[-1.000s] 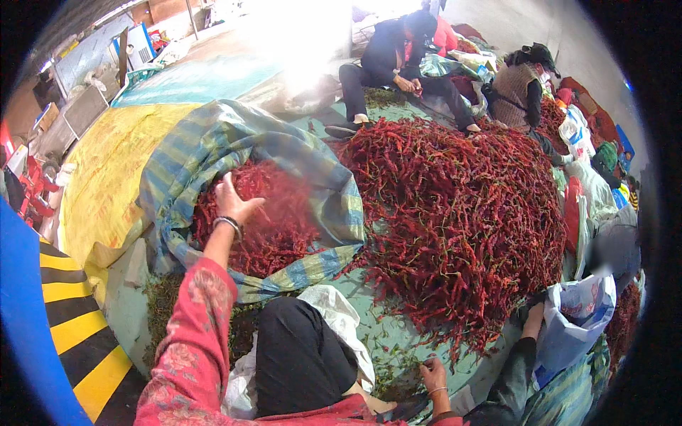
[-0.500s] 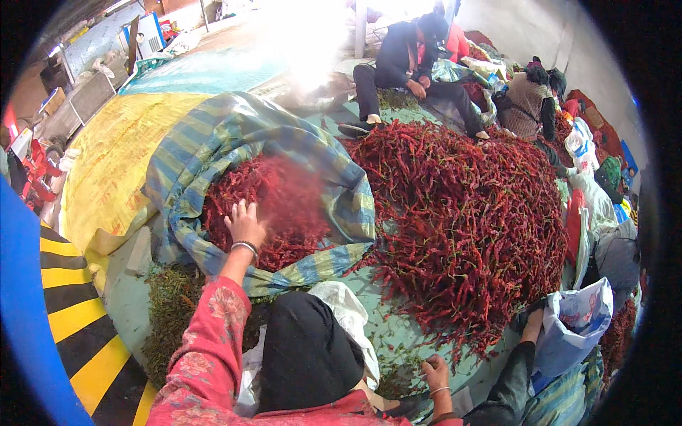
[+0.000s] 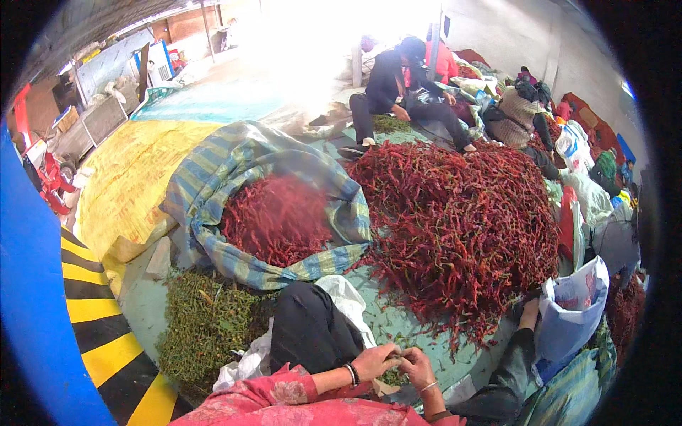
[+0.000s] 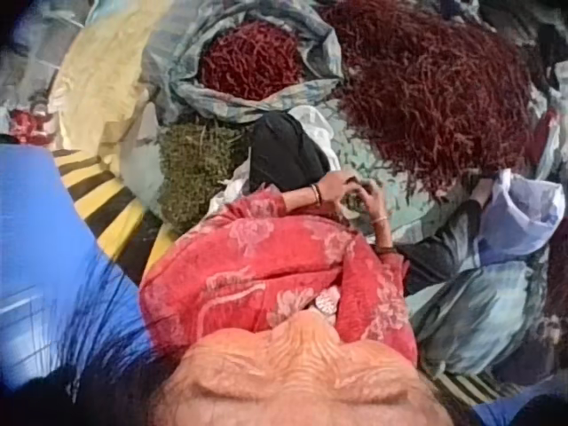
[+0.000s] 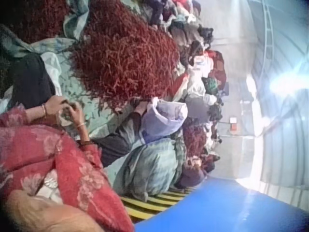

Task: The person sits on the floor and removes stems from dried red chili peppers by hand. The de-stemmed peppers are placed into a pile, while the removed stems are discarded to the side.

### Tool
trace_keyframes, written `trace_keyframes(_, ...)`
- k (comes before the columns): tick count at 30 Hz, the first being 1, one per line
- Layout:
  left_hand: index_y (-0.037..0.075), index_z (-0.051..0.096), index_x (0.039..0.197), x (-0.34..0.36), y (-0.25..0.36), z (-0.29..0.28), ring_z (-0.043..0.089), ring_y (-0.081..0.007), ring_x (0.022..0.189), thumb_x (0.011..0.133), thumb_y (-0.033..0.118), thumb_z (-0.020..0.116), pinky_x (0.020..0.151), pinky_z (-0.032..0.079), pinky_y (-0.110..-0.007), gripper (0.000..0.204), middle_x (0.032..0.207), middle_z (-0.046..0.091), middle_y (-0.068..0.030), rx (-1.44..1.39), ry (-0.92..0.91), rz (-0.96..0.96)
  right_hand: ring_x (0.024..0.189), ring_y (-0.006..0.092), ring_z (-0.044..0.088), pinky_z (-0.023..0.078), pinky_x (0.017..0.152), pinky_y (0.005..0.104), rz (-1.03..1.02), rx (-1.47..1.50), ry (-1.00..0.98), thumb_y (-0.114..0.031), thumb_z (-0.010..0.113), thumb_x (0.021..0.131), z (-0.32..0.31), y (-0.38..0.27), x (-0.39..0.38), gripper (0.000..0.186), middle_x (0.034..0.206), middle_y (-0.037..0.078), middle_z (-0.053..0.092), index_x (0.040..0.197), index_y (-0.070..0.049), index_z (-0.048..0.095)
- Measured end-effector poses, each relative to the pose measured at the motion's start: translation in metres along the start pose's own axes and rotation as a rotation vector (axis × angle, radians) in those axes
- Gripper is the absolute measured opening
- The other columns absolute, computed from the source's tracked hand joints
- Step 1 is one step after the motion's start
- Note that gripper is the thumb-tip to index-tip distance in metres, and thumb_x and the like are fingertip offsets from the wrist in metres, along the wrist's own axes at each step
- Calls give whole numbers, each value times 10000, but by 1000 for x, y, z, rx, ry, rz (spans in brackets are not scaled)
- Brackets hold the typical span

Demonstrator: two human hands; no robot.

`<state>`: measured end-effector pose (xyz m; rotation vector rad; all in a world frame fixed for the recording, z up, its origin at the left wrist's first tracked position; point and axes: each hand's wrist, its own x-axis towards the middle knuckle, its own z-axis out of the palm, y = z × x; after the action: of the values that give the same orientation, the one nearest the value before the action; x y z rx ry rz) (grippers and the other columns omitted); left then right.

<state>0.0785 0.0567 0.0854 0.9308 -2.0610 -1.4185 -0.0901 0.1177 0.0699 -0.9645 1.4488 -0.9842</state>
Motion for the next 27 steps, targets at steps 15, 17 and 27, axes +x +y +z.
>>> trace_keyframes(15,-21,644,842,-14,20,8,596,-136,623,828,231,617,571,490,-276,254,729,641,-80,-353,3,-442,707,82,530,444,628,251,-109,-288,-103,-210,605,819,1,-39,-52,214,769,25,587,862,-1,591)
trace_keyframes(17,-44,627,824,-9,-64,-10,595,-146,607,831,193,604,545,497,-302,238,711,628,-94,-243,141,-344,726,80,532,448,640,251,-94,-104,-306,-176,606,832,14,-43,-52,182,793,14,593,888,-4,587)
trace_keyframes(27,47,432,1253,-1,-13,-6,478,-316,1091,753,126,651,903,418,-378,551,1176,460,-201,264,-166,168,711,125,560,449,644,259,-160,-35,273,-110,636,776,-19,-5,-43,133,782,45,591,866,-16,609)
